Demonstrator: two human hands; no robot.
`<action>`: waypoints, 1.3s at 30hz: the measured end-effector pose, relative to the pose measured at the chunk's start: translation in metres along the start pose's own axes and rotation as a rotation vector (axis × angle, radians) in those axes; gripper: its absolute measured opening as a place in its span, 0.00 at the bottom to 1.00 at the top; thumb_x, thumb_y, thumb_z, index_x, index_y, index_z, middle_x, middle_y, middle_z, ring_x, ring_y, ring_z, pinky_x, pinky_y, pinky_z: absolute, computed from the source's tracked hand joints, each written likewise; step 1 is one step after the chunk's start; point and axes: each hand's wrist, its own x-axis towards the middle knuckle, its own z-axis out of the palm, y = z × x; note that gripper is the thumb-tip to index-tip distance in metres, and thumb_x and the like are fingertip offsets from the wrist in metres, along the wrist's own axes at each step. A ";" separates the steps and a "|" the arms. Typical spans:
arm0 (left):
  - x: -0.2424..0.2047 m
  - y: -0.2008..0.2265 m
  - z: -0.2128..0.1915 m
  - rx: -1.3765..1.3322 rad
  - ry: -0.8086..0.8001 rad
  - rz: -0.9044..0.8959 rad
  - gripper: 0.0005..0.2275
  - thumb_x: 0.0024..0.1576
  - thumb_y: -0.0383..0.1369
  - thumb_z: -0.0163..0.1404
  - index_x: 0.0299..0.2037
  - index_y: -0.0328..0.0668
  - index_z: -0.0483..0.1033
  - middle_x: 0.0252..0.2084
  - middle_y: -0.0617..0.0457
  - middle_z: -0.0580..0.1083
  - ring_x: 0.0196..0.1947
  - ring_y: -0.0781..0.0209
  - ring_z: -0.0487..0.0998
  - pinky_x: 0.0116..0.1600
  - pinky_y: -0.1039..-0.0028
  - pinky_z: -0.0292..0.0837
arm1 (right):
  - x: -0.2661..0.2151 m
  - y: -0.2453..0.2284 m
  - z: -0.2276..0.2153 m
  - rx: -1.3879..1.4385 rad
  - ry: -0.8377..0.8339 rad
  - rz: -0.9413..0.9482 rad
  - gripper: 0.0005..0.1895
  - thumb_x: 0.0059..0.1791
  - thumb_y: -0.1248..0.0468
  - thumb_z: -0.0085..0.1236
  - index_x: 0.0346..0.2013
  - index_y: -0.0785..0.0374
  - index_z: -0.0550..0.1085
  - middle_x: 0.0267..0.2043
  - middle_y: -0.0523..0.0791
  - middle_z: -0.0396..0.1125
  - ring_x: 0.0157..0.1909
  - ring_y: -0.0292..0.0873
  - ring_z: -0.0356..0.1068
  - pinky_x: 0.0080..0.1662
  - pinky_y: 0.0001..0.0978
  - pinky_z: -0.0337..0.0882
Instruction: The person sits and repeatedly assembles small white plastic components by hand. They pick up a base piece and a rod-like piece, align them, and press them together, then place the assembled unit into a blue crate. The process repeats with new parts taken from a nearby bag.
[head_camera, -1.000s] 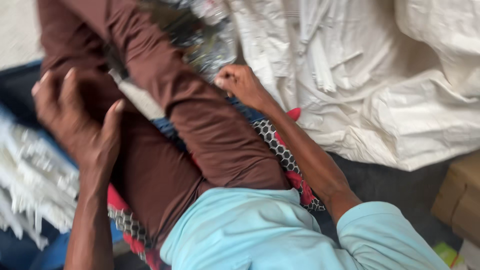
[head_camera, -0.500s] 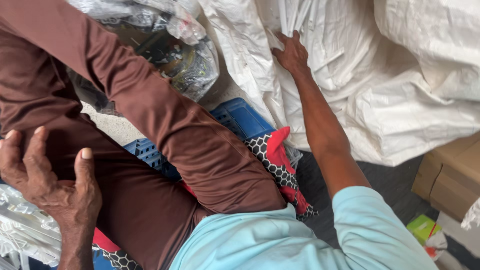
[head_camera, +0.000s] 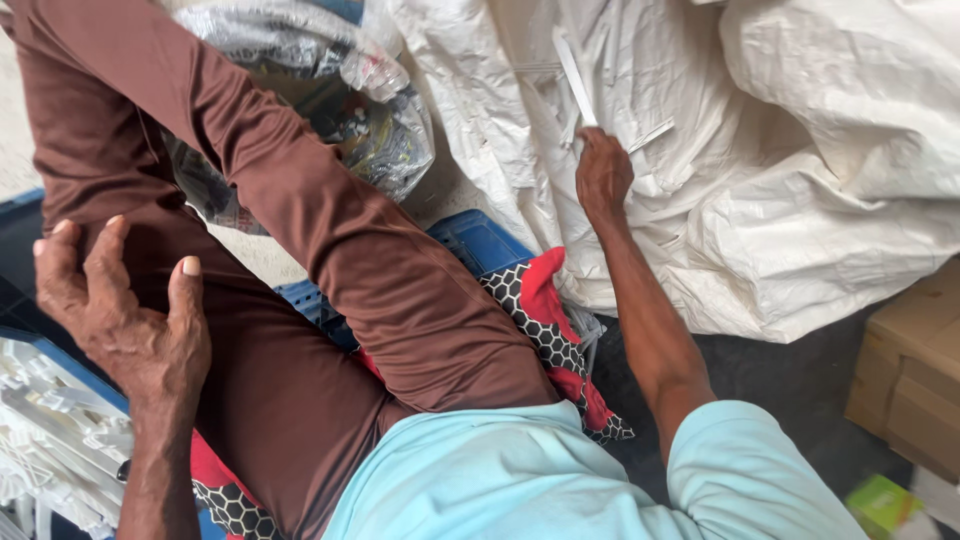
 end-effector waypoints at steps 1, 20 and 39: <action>0.001 -0.001 0.002 0.000 0.005 -0.011 0.23 0.63 0.29 0.62 0.67 0.35 0.70 0.73 0.36 0.56 0.76 0.37 0.50 0.80 0.46 0.50 | -0.005 0.001 -0.006 0.054 0.056 -0.020 0.12 0.52 0.73 0.51 0.44 0.59 0.79 0.38 0.52 0.75 0.41 0.55 0.75 0.43 0.48 0.72; -0.009 0.205 0.071 -1.418 -0.350 -0.099 0.30 0.59 0.36 0.57 0.69 0.37 0.60 0.63 0.41 0.70 0.63 0.52 0.74 0.63 0.63 0.73 | -0.129 -0.173 -0.137 1.730 -0.181 0.237 0.07 0.53 0.73 0.53 0.44 0.65 0.75 0.43 0.61 0.75 0.18 0.30 0.53 0.23 0.23 0.55; -0.102 0.104 -0.021 -1.482 -0.377 -0.136 0.14 0.61 0.34 0.56 0.51 0.29 0.75 0.36 0.49 0.78 0.32 0.60 0.84 0.35 0.74 0.82 | -0.122 -0.331 -0.131 1.468 -0.767 -0.143 0.19 0.59 0.55 0.54 0.52 0.70 0.73 0.37 0.41 0.71 0.35 0.32 0.71 0.37 0.26 0.72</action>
